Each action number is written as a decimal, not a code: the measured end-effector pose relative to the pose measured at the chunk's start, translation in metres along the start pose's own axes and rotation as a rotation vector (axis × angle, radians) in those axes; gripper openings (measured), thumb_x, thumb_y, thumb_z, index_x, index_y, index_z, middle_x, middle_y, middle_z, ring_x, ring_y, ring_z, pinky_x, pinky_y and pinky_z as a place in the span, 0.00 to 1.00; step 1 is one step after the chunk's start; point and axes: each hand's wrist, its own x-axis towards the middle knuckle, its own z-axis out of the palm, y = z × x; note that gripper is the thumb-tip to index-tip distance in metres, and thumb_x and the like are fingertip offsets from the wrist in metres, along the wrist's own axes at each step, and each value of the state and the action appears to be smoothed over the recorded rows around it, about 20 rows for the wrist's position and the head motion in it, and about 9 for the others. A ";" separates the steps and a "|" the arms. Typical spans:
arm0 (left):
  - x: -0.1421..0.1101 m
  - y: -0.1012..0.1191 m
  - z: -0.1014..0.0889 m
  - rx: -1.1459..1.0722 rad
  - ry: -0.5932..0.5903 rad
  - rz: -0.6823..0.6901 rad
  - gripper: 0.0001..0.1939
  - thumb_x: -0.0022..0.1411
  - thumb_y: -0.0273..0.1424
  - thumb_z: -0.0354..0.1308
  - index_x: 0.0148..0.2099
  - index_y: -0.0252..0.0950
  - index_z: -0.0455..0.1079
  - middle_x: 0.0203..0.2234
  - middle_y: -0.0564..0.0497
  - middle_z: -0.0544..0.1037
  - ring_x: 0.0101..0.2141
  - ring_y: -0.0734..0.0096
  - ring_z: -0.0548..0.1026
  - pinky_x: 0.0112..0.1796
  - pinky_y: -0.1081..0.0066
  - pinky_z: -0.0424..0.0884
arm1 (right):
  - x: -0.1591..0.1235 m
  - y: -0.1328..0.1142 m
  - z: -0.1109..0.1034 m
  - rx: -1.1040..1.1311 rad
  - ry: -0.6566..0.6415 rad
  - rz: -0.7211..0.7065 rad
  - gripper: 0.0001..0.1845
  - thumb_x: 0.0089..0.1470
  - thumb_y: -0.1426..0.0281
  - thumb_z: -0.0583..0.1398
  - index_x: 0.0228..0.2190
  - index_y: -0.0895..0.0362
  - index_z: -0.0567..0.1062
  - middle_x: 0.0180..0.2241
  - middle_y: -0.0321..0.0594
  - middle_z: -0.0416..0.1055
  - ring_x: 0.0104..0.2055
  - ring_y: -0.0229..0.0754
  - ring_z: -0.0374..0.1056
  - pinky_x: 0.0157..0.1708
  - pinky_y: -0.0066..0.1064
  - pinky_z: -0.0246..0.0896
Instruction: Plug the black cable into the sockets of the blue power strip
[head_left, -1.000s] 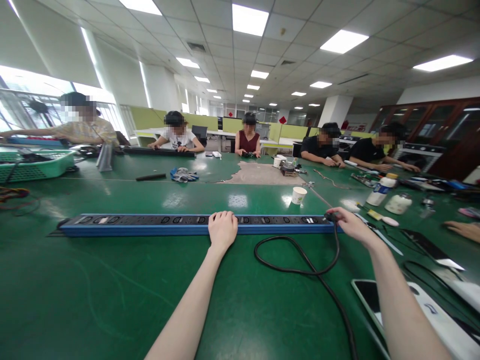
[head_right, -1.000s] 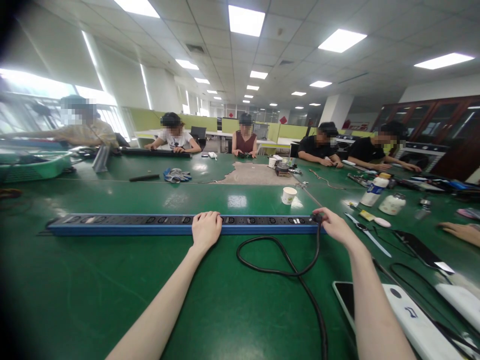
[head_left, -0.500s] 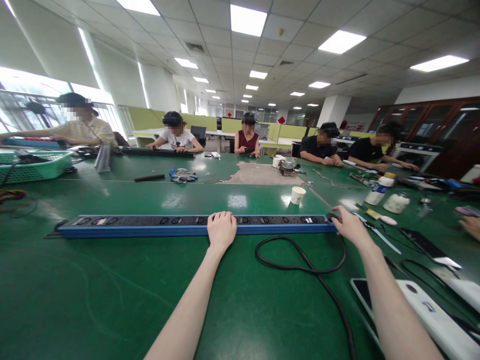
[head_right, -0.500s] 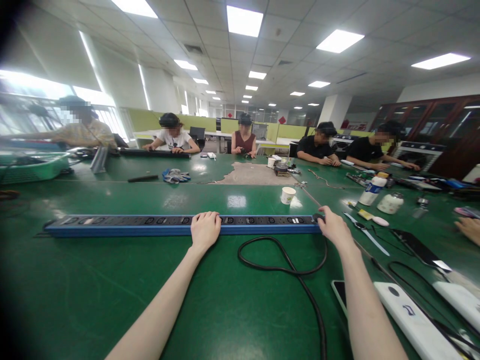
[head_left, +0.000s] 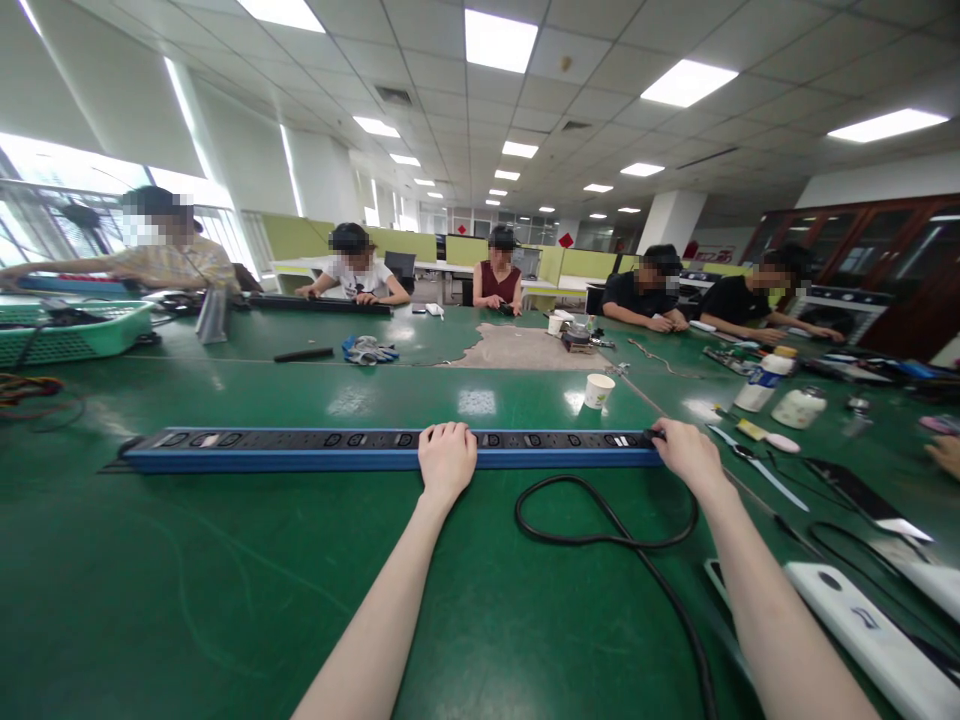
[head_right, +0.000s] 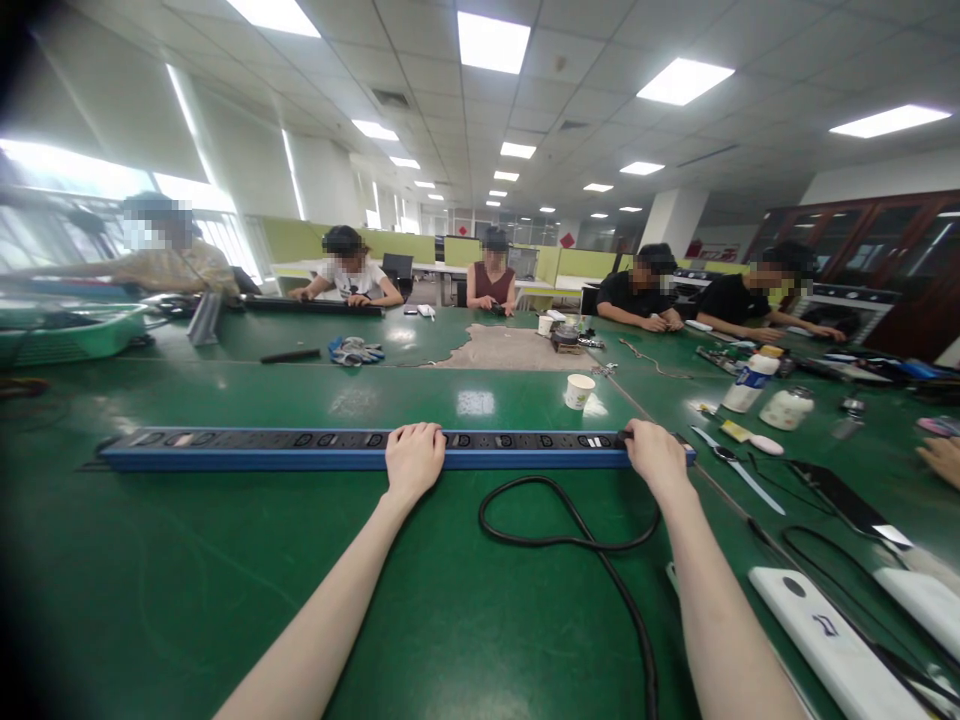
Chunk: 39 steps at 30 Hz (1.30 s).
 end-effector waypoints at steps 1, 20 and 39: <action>0.000 0.000 0.000 -0.002 0.000 -0.002 0.19 0.74 0.33 0.46 0.45 0.40 0.81 0.42 0.42 0.84 0.49 0.53 0.78 0.58 0.53 0.61 | 0.002 -0.001 -0.002 -0.004 -0.011 0.013 0.17 0.62 0.64 0.59 0.49 0.50 0.82 0.45 0.49 0.81 0.45 0.53 0.78 0.42 0.39 0.69; 0.000 0.002 -0.006 -0.001 -0.019 -0.012 0.18 0.74 0.34 0.46 0.44 0.41 0.80 0.42 0.42 0.84 0.49 0.54 0.77 0.58 0.54 0.61 | 0.037 0.059 -0.030 0.478 0.140 -0.041 0.17 0.61 0.61 0.58 0.47 0.54 0.79 0.40 0.45 0.81 0.36 0.47 0.76 0.33 0.34 0.69; -0.001 0.002 -0.004 0.019 -0.006 0.001 0.19 0.75 0.33 0.46 0.45 0.41 0.80 0.43 0.42 0.84 0.49 0.54 0.77 0.58 0.54 0.61 | 0.044 0.064 0.003 0.063 -0.120 -0.188 0.12 0.55 0.65 0.63 0.41 0.51 0.83 0.39 0.41 0.82 0.43 0.47 0.76 0.41 0.32 0.63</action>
